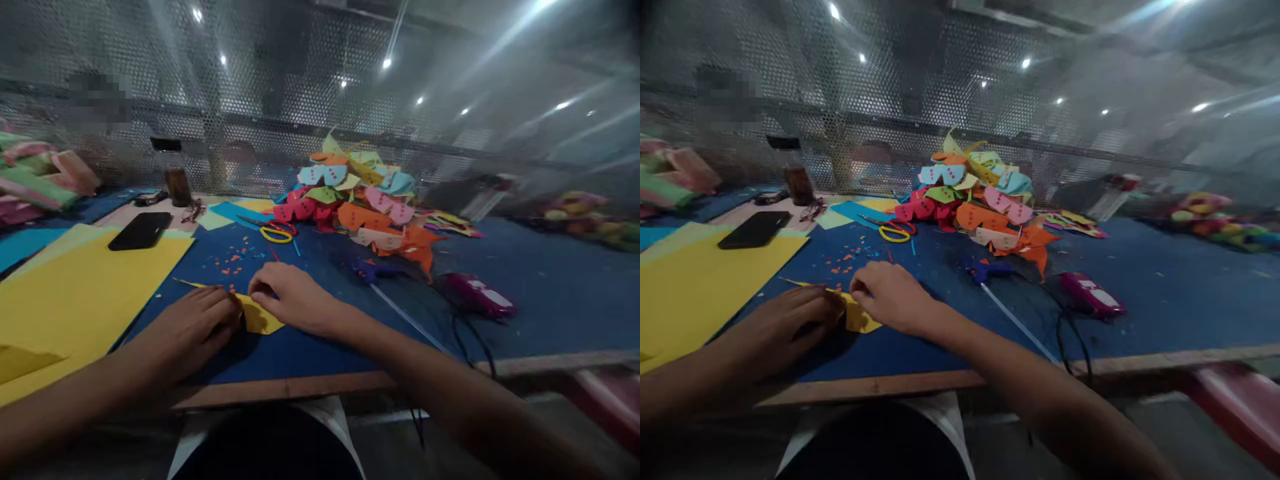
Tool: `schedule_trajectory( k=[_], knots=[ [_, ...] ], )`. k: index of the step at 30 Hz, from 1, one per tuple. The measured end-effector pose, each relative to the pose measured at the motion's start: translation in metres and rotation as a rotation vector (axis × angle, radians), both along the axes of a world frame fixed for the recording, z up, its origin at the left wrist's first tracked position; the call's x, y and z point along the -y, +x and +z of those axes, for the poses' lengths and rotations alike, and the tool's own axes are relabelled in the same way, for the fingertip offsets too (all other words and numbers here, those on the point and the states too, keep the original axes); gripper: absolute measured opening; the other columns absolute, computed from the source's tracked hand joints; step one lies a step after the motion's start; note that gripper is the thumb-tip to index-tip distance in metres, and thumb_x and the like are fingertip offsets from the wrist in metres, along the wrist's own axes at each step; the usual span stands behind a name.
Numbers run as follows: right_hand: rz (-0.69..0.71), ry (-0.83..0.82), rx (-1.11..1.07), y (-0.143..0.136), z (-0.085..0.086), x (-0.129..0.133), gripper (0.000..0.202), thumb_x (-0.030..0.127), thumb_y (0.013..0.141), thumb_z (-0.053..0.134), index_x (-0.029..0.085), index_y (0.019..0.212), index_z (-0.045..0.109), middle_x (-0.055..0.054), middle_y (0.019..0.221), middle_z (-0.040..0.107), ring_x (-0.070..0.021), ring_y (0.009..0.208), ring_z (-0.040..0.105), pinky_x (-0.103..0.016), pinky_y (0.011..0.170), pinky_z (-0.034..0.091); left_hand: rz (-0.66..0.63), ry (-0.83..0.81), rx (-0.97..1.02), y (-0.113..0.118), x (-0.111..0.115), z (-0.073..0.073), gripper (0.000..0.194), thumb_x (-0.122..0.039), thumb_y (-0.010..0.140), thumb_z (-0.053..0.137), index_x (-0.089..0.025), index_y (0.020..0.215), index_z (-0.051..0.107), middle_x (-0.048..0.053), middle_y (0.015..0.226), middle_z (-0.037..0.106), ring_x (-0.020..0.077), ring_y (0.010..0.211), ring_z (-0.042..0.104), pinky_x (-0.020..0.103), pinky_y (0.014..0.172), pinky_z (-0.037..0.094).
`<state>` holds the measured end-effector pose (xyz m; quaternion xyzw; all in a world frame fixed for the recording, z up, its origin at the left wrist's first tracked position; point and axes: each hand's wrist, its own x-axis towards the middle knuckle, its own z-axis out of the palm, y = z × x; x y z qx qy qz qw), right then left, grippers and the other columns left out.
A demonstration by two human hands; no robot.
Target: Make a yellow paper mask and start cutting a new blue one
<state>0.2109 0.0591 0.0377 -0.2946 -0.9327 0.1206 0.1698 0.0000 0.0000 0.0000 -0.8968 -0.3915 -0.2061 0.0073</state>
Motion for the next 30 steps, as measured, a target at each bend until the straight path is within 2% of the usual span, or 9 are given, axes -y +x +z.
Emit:
schedule_trajectory(
  k=[4,8,16,30],
  knots=[
    [0.085,-0.063,0.037,-0.008,-0.008,-0.010,0.013,0.018,0.092,0.057,0.016,0.097,0.069,-0.005,0.097,0.070,-0.0171,0.092,0.061,-0.026,0.079,0.041,0.067,0.008,0.056,0.002,0.010,-0.006,0.021,-0.018,0.098,0.041,-0.020,0.090,0.060,0.006,0.098,0.068,0.0206,0.089,0.066,0.032,0.080,0.050],
    [0.080,-0.167,-0.002,-0.008,-0.017,-0.016,0.013,0.015,0.091,0.058,0.016,0.097,0.070,-0.004,0.096,0.069,-0.0154,0.091,0.061,-0.024,0.077,0.042,0.162,-0.028,0.162,0.005,0.013,-0.008,0.022,-0.025,0.100,0.043,-0.020,0.090,0.061,0.005,0.104,0.066,0.0167,0.085,0.066,0.028,0.074,0.049],
    [0.100,-0.214,-0.069,-0.005,-0.021,-0.017,0.012,0.019,0.092,0.060,0.018,0.097,0.071,-0.003,0.095,0.069,-0.0147,0.090,0.061,-0.024,0.077,0.042,0.277,0.029,0.113,-0.001,0.010,-0.007,0.018,-0.027,0.095,0.053,-0.021,0.082,0.064,0.004,0.083,0.064,0.0239,0.086,0.056,0.037,0.076,0.042],
    [0.032,-0.351,-0.080,-0.009,-0.017,-0.018,0.009,0.025,0.086,0.070,0.019,0.092,0.074,0.002,0.080,0.066,-0.0113,0.075,0.057,-0.022,0.063,0.035,0.297,-0.033,0.151,0.003,0.009,-0.005,0.022,-0.027,0.096,0.049,-0.021,0.077,0.060,0.004,0.079,0.063,0.0234,0.082,0.056,0.037,0.075,0.041]
  ],
)
